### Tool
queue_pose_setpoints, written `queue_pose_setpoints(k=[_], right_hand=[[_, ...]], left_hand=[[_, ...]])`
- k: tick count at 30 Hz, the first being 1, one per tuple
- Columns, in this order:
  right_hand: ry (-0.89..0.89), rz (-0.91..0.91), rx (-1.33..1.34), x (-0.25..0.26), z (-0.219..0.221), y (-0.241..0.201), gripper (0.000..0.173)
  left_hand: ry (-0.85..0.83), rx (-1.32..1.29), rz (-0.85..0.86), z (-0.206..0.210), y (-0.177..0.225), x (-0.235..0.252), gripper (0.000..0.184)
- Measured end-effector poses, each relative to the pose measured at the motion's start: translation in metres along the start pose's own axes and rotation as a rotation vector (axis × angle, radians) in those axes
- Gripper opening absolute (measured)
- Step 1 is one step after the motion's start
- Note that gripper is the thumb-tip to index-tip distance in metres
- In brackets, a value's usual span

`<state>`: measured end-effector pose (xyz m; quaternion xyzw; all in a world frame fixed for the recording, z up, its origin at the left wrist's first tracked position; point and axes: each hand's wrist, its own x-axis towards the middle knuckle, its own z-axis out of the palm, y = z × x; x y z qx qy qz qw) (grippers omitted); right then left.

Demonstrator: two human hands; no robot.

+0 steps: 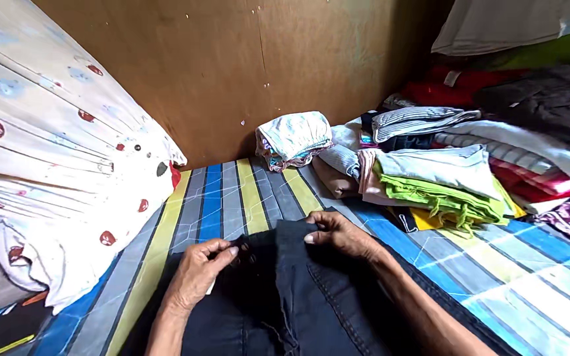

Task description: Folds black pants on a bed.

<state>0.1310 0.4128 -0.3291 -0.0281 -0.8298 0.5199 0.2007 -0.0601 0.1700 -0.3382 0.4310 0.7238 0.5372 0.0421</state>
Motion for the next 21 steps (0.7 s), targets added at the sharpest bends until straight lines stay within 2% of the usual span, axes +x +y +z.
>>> queue_pose_setpoints(k=[3,5,6,7,8,10,12,14,17,19,21], right_hand=[[0.064,-0.035,0.165,-0.010,-0.005,0.007,0.011],[0.159,-0.039,-0.031,-0.011,-0.004,0.003,0.007],[0.205,-0.035,-0.232,-0.011,-0.003,0.000,0.008],[0.234,-0.006,-0.414,-0.011,-0.002,0.000,0.020],[0.264,0.042,-0.547,-0.010,-0.001,0.002,0.030],[0.321,0.195,-0.719,-0.011,0.000,0.007,0.041],[0.301,0.395,-0.783,-0.013,-0.002,0.008,0.053],[0.299,0.478,-0.810,-0.013,-0.003,0.007,0.058],[0.349,0.556,-0.773,-0.008,-0.001,0.000,0.061],[0.372,0.652,-0.666,-0.003,-0.006,-0.006,0.067],[0.403,0.678,-0.552,-0.002,-0.015,-0.009,0.061]], left_hand=[[0.080,0.191,0.030,-0.012,0.018,-0.003,0.005],[0.170,0.301,0.109,-0.009,0.024,-0.006,0.006],[0.196,0.345,0.158,-0.007,0.022,-0.007,0.016],[0.189,0.388,0.159,-0.006,0.019,-0.008,0.025],[0.166,0.441,0.109,-0.008,0.015,-0.009,0.031],[0.121,0.585,-0.113,-0.018,0.014,-0.013,0.036],[0.088,0.687,-0.413,-0.028,0.015,-0.015,0.049],[0.085,0.718,-0.580,-0.034,0.007,-0.016,0.062],[0.098,0.702,-0.655,-0.032,-0.002,-0.009,0.064],[0.122,0.598,-0.659,-0.033,-0.006,-0.003,0.055],[0.259,0.414,-0.553,-0.037,-0.008,-0.003,0.039]])
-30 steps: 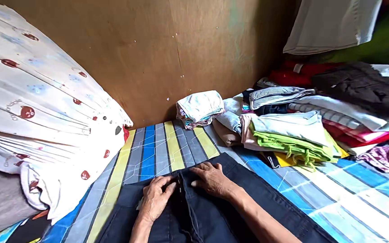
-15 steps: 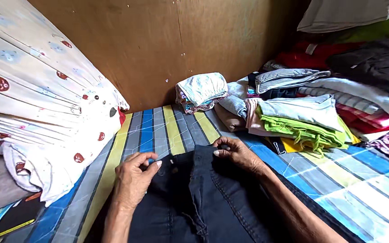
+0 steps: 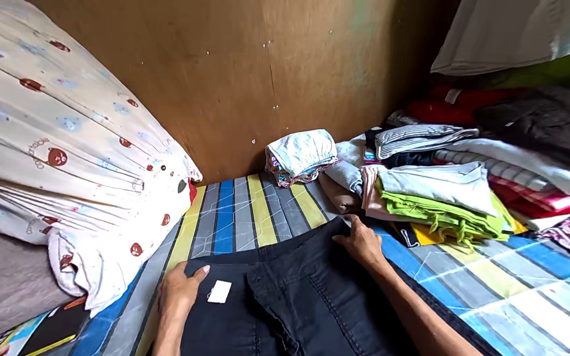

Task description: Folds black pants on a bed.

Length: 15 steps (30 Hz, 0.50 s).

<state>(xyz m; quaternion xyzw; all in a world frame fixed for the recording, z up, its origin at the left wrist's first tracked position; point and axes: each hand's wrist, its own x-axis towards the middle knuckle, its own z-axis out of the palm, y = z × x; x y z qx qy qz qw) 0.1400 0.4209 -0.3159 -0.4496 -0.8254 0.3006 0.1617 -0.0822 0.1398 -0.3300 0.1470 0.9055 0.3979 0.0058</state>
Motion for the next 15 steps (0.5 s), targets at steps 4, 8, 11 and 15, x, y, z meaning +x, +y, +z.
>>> queue_pose_setpoints(k=[4,8,11,15], right_hand=[[0.095,-0.193,0.371,-0.026,-0.035,0.008,0.022],[0.491,-0.585,0.598,-0.095,-0.096,-0.001,0.015],[0.741,-0.775,0.742,-0.160,-0.166,-0.023,0.014],[0.813,-0.970,0.866,-0.223,-0.245,-0.093,0.019]], left_hand=[[0.194,-0.251,0.208,-0.028,0.022,-0.032,0.031],[0.573,-0.356,0.524,-0.095,0.069,-0.079,0.032],[0.854,-0.459,0.676,-0.170,0.115,-0.125,0.040],[0.791,-0.936,0.975,-0.247,0.177,-0.158,0.025]])
